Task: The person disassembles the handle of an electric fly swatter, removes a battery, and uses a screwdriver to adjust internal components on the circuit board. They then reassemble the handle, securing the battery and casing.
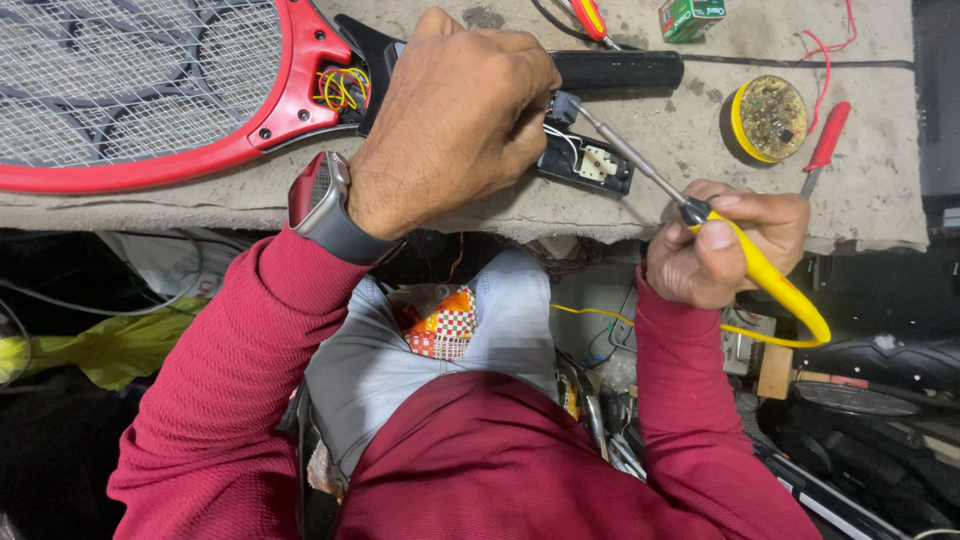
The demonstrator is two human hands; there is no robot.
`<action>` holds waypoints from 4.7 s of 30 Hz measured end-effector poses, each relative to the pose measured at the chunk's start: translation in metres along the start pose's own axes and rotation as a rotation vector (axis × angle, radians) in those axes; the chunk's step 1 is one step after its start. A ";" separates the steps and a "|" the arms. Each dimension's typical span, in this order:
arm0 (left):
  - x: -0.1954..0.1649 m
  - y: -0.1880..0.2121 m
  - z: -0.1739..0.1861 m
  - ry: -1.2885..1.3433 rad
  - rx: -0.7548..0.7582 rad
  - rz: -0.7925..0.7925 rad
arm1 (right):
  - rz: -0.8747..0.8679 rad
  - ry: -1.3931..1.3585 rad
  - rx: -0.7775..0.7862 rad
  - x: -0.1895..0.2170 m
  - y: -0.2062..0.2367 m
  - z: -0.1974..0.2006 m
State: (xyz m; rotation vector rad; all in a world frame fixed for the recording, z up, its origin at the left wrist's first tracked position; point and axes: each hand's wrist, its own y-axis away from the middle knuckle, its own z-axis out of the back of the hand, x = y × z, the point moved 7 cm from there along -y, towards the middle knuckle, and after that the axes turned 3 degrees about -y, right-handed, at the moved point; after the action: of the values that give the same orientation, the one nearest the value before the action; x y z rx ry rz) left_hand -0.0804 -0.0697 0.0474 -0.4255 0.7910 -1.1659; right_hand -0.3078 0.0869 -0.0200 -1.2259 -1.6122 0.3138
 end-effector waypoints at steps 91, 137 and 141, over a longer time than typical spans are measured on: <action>0.010 -0.014 0.005 0.038 0.143 0.253 | -0.145 0.442 0.630 -0.031 -0.018 -0.103; 0.021 -0.011 -0.004 0.052 0.108 0.220 | 0.102 0.420 0.326 0.007 0.013 -0.015; 0.022 -0.011 -0.006 0.048 0.114 0.224 | 0.161 0.511 0.415 0.017 0.011 -0.032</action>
State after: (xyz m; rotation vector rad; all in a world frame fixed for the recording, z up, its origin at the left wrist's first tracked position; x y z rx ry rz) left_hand -0.0877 -0.0938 0.0435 -0.2087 0.7880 -1.0088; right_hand -0.2739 0.0947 -0.0045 -1.0096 -0.9539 0.3776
